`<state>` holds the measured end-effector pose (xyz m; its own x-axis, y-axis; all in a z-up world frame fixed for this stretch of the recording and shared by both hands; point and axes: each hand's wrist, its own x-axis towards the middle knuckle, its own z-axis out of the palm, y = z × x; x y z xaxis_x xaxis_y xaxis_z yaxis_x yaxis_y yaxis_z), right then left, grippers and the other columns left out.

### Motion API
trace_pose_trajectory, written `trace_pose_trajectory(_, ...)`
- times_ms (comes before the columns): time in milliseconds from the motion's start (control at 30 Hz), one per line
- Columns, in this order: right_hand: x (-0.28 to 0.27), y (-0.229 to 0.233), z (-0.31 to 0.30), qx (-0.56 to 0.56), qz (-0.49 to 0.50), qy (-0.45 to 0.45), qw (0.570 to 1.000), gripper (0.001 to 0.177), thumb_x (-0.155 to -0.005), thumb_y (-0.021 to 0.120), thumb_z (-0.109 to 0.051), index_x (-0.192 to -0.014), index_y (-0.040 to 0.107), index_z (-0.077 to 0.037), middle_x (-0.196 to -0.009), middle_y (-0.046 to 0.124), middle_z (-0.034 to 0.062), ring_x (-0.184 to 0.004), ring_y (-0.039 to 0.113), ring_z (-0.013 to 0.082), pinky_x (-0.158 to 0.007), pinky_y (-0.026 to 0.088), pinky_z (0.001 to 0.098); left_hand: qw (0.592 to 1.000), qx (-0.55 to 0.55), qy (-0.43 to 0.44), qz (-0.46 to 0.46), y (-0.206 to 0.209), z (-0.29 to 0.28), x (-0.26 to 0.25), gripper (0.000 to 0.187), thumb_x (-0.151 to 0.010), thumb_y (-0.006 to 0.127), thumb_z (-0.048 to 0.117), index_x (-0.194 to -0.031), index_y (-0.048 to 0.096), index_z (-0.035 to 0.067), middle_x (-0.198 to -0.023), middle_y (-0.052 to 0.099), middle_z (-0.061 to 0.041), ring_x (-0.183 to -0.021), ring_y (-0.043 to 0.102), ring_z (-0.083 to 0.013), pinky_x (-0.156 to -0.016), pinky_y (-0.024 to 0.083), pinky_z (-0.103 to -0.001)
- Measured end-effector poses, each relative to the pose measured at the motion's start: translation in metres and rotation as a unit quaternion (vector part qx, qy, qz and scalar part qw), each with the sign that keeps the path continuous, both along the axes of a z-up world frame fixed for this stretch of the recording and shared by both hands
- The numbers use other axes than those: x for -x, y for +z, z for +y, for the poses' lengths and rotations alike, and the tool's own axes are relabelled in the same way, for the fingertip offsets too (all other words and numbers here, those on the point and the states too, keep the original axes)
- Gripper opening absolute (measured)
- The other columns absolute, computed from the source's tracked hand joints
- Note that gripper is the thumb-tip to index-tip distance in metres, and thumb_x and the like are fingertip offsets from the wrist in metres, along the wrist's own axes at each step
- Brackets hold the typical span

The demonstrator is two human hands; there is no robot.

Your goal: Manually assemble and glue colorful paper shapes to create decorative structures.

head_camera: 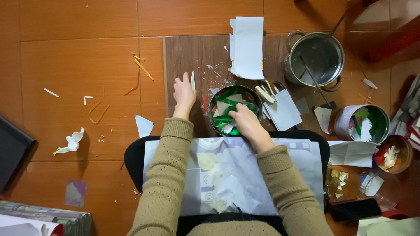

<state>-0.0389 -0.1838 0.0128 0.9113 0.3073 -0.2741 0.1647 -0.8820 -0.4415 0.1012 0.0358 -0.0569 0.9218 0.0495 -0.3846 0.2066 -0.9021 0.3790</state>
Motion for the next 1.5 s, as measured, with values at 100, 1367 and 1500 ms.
trace_pose_trajectory(100,0.001,-0.015,-0.005,0.021,0.01,-0.004,1.0,0.013,-0.084,0.056,-0.006,-0.092,0.065,-0.01,-0.089,0.053,0.0126,-0.086,0.06,0.0354,-0.07,0.054,0.0421,0.999,-0.002,-0.002,-0.052,0.041,-0.008,0.011,0.086,-0.079,0.083,0.016,-0.147,0.032,0.009,-0.135,0.042,-0.026,-0.123,0.049,-0.044,-0.095,0.047,-0.061)
trace_pose_trajectory(1367,-0.006,0.024,0.006,-0.454,0.059,-0.301,0.837,0.01,-0.094,0.058,-0.009,-0.095,0.067,-0.004,-0.054,0.063,0.013,-0.034,0.056,0.0157,-0.034,0.046,0.0248,0.778,0.569,0.175,0.198,0.04,-0.048,0.097,0.026,-0.094,0.065,0.034,-0.104,0.066,0.01,-0.089,0.068,-0.008,-0.067,0.072,-0.0225,-0.055,0.062,-0.03)
trace_pose_trajectory(1500,-0.004,0.033,0.006,-0.398,0.175,-0.21,0.876,0.013,-0.091,0.055,-0.013,-0.085,0.065,-0.007,-0.048,0.061,0.0088,-0.032,0.053,0.0137,-0.033,0.042,0.0262,0.81,0.548,0.109,0.18,0.008,-0.051,0.098,0.03,-0.095,0.065,0.039,-0.102,0.067,0.01,-0.079,0.068,-0.008,-0.066,0.07,-0.0189,-0.054,0.06,-0.029)
